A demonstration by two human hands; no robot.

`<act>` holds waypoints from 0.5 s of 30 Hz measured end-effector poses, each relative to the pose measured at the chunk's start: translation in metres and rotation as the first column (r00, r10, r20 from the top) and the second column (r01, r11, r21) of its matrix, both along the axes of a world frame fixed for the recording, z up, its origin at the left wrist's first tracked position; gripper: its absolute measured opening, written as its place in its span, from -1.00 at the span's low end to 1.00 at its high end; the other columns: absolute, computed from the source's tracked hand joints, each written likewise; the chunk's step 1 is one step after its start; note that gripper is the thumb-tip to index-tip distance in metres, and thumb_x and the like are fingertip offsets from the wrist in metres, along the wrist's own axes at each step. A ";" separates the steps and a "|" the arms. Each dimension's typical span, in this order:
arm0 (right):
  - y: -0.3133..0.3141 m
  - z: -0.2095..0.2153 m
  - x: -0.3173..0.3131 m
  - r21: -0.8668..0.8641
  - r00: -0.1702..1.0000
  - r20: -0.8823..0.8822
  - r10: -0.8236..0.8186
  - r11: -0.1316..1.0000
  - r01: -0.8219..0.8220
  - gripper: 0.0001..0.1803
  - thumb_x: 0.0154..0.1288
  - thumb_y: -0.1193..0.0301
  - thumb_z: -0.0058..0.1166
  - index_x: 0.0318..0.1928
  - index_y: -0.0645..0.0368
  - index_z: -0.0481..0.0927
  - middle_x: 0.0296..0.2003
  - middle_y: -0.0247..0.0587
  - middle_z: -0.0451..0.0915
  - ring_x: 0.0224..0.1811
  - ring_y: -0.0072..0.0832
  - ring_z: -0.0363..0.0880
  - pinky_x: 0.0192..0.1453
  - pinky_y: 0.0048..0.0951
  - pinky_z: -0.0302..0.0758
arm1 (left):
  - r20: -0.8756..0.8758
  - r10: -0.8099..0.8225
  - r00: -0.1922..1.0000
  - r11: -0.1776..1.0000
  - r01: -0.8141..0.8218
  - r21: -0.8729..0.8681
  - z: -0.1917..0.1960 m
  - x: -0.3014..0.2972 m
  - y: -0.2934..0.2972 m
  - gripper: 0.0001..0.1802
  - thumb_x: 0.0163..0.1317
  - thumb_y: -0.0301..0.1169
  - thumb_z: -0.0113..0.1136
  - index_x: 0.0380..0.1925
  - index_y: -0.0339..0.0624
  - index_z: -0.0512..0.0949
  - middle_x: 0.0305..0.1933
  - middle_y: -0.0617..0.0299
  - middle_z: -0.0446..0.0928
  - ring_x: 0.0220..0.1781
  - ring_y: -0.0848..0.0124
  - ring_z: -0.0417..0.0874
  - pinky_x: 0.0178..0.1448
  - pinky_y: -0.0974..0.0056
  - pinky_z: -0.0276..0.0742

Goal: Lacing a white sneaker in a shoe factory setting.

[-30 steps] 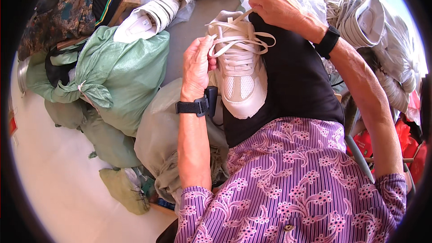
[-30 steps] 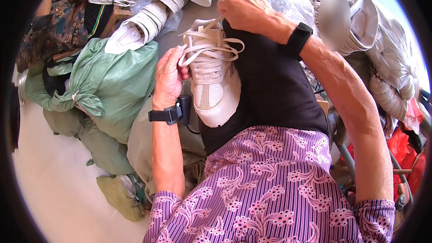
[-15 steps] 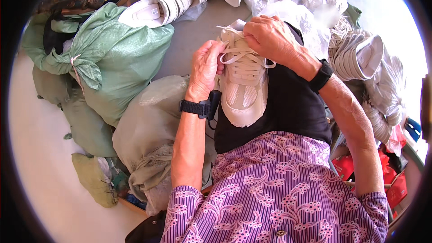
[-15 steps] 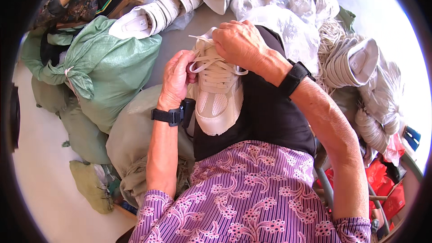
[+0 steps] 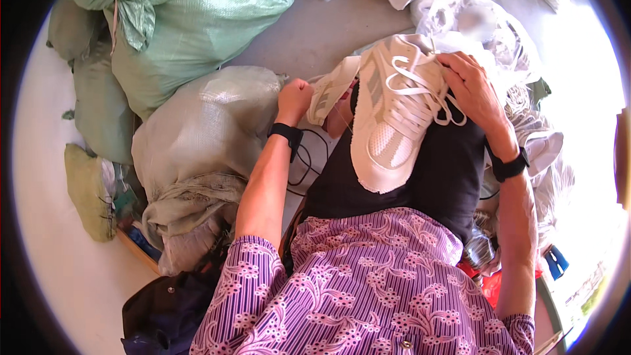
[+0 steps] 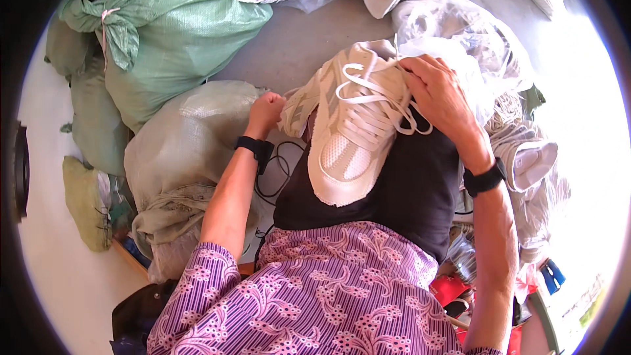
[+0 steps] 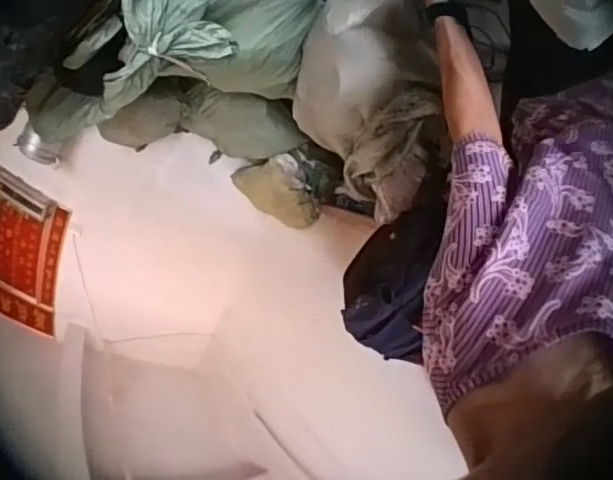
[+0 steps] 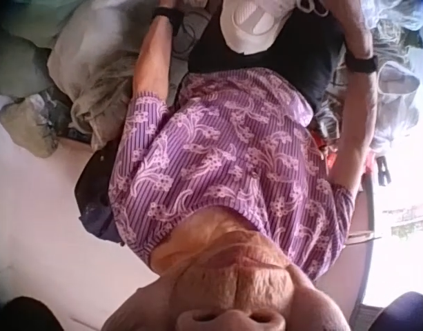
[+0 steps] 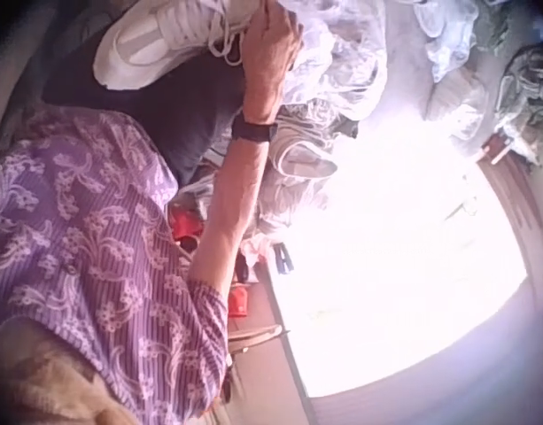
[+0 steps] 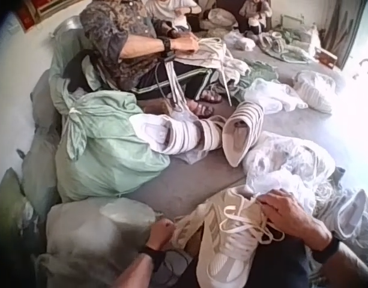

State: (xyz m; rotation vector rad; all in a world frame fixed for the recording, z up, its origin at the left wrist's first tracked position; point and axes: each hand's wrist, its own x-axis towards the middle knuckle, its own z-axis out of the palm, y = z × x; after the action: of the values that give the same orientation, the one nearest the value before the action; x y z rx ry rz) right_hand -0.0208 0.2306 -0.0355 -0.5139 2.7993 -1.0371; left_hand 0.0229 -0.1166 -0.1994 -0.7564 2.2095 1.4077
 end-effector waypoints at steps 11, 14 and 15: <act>-0.010 0.027 -0.006 0.002 0.991 0.132 -0.016 1.000 0.016 -0.72 0.21 0.47 -0.07 -0.12 0.36 0.53 -0.26 -0.02 0.57 -0.16 -0.15 0.50 -0.01 -0.28 0.38 | -0.097 -0.447 0.889 0.839 0.380 -0.389 -0.006 0.011 0.019 -0.36 -0.13 0.08 0.39 -0.20 -0.22 0.58 -0.24 -0.08 0.56 0.01 0.04 0.53 0.03 0.10 0.44; -0.007 0.021 -0.007 -0.058 0.995 0.098 -0.021 0.998 0.027 -0.74 0.15 0.47 -0.02 -0.16 0.34 0.54 -0.32 0.00 0.57 -0.21 -0.14 0.52 -0.08 -0.27 0.41 | 0.000 -0.537 0.844 0.839 0.534 -0.108 -0.014 0.006 0.002 -0.39 -0.10 0.14 0.35 -0.35 -0.24 0.60 -0.35 -0.09 0.59 -0.23 0.05 0.61 -0.10 0.11 0.49; -0.010 0.021 -0.006 -0.072 0.997 0.076 -0.023 0.997 0.029 -0.75 0.14 0.46 0.01 -0.18 0.32 0.55 -0.36 0.00 0.57 -0.25 -0.14 0.54 -0.12 -0.27 0.42 | 0.065 -0.558 0.827 0.813 0.561 -0.153 -0.013 0.008 0.001 -0.43 -0.08 0.09 0.35 -0.33 -0.23 0.61 -0.36 -0.05 0.61 -0.26 0.06 0.62 -0.11 0.10 0.49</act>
State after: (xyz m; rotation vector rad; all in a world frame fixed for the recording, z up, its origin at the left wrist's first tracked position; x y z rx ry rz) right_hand -0.0272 0.2205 -0.0142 -0.4373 2.7178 -1.1433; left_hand 0.0305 -0.1156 -0.2121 -0.1228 2.2901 0.9216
